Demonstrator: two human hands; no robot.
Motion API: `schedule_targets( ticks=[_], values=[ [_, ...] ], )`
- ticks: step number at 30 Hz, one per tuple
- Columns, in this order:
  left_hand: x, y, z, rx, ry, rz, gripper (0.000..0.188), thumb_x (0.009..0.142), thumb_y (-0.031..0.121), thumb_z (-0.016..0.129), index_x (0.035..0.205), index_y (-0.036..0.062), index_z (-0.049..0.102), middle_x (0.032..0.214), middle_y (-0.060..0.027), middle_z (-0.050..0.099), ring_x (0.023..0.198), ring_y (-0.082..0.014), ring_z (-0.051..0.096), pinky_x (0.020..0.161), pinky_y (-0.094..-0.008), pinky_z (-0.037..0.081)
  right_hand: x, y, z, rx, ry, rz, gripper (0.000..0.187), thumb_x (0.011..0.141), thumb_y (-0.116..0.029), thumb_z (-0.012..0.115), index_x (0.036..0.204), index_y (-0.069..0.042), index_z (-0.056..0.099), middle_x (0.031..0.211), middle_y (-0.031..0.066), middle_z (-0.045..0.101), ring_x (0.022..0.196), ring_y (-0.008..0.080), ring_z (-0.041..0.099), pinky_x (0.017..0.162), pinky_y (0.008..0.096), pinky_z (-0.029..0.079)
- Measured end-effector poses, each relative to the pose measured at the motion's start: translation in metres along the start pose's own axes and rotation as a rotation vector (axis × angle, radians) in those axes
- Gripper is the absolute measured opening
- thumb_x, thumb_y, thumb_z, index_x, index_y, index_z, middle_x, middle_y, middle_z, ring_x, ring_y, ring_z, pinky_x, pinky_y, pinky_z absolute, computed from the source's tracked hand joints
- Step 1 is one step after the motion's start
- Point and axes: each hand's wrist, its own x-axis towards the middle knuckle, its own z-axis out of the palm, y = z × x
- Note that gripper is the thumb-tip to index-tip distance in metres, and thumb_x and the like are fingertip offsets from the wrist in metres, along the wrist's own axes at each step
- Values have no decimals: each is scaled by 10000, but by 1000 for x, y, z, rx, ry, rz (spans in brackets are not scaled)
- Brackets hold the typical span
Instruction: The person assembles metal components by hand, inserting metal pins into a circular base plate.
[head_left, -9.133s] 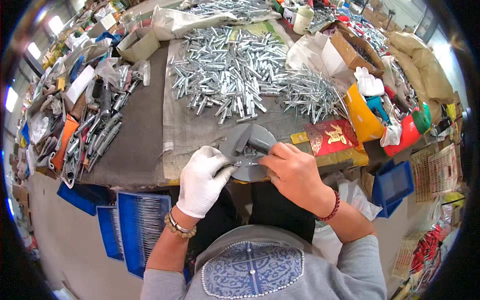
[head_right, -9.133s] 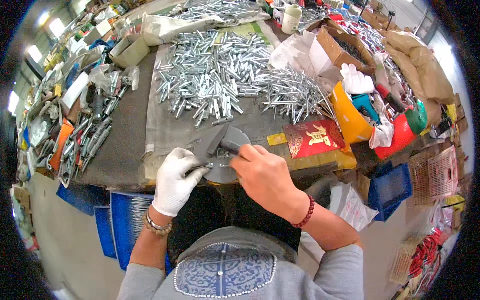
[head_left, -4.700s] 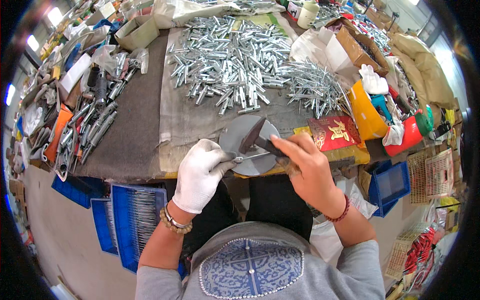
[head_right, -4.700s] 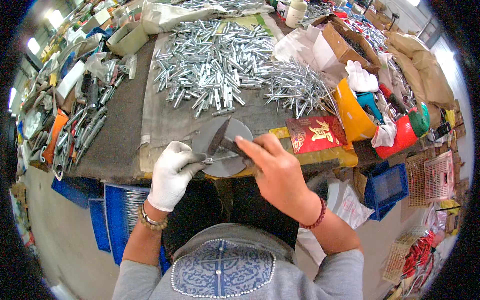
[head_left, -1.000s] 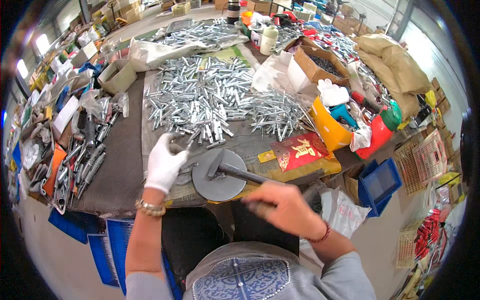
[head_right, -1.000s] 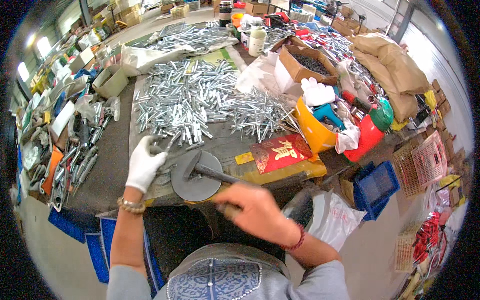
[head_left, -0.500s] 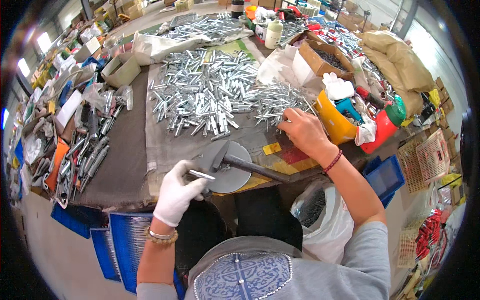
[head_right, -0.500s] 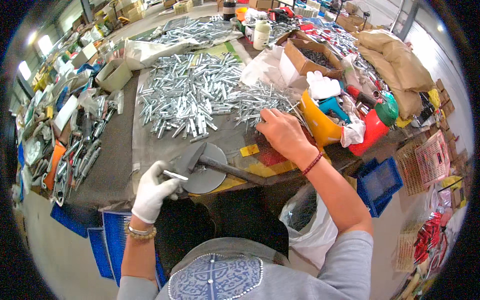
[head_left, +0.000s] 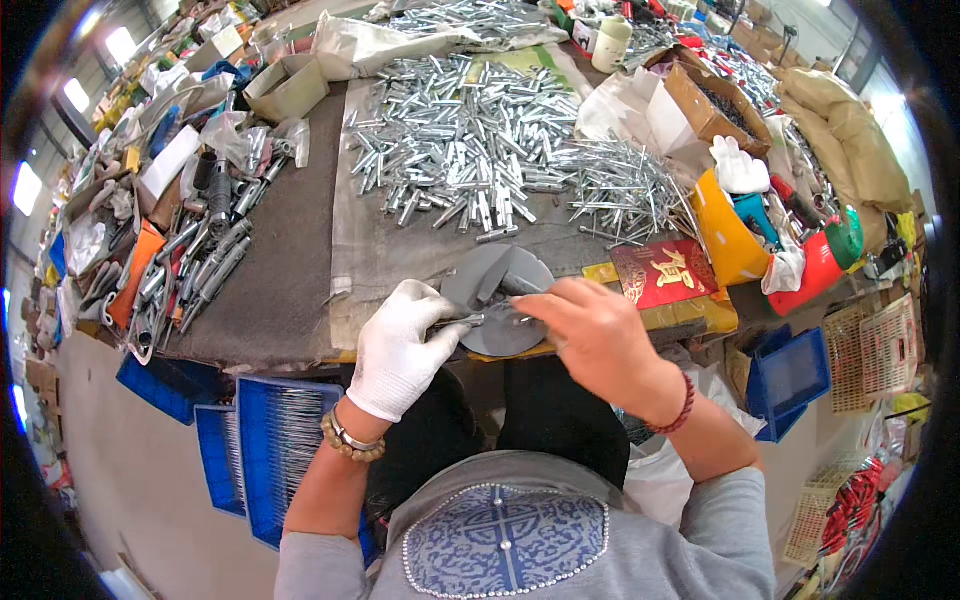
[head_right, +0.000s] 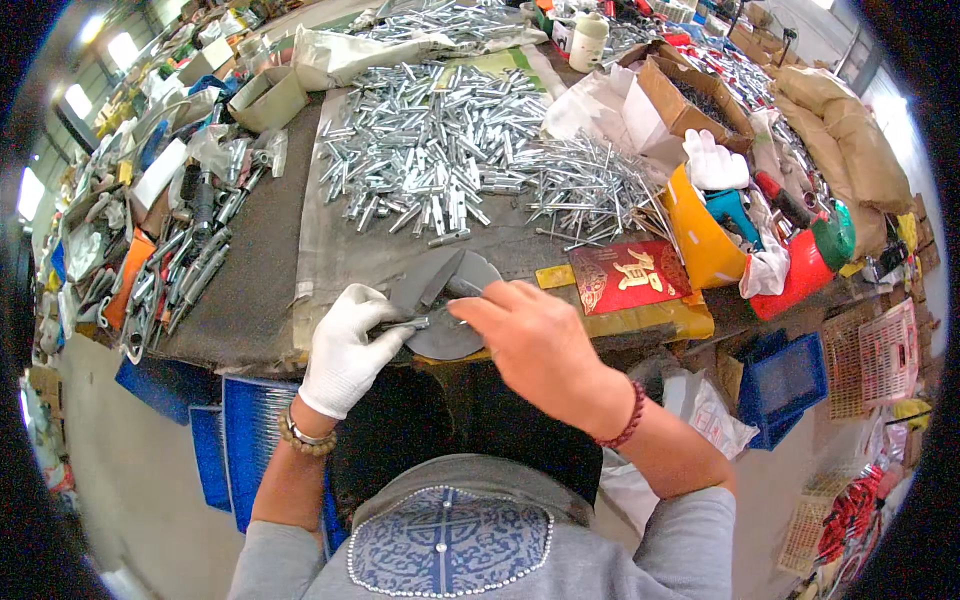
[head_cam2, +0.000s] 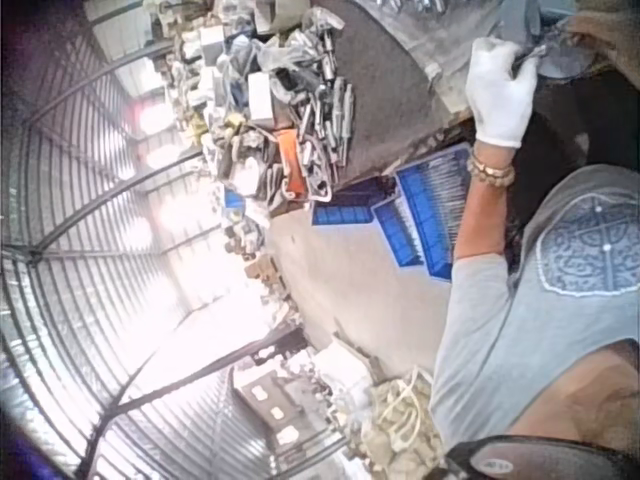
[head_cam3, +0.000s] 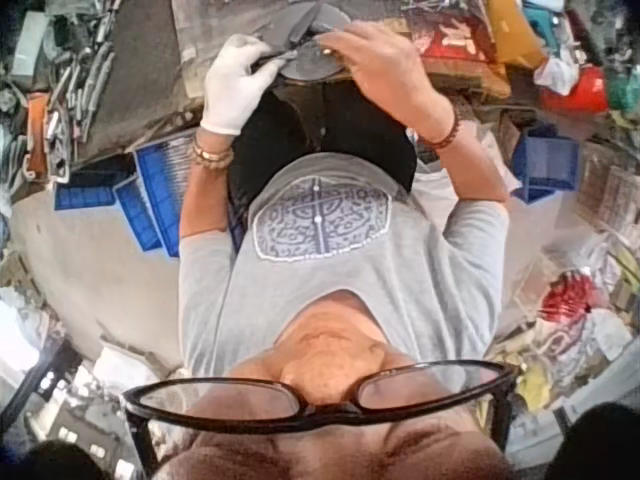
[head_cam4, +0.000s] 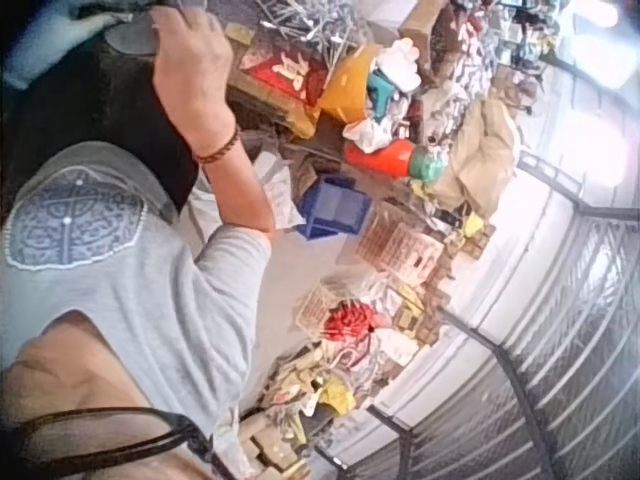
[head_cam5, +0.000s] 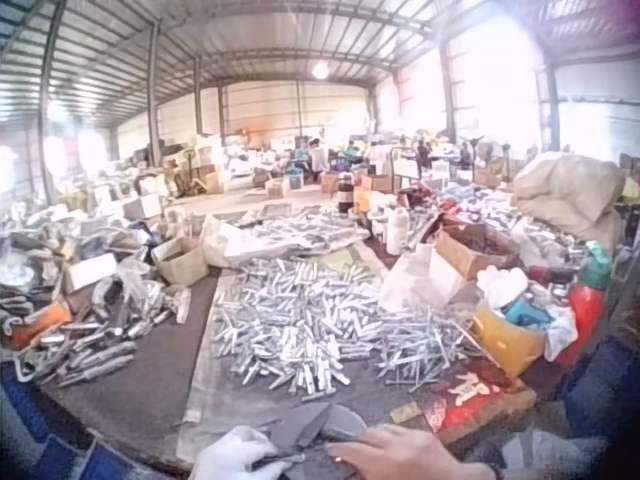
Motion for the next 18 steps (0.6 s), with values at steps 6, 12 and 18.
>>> schedule_targets(
  ticks=[6,12,18],
  values=[
    [2,-4,1,76,14,64,177,831,78,858,990,33,794,983,-118,680,916,-275,681,820,-369,544,2,-6,23,-97,-18,39,85,851,-36,707,919,-80,683,913,91,621,895,303,698,741,426,591],
    [0,-4,-2,126,-5,130,190,830,88,853,1006,48,792,983,-120,693,926,-300,687,822,-389,549,4,-10,30,-105,-48,71,153,811,-37,745,953,-89,719,963,78,613,881,292,703,736,414,586],
    [-1,-5,-1,95,-2,110,175,835,78,846,1000,52,794,978,-121,694,928,-299,693,824,-386,549,4,-10,32,-99,-60,79,242,789,-18,748,1017,-98,762,978,67,621,860,287,702,740,408,583]
  ],
)
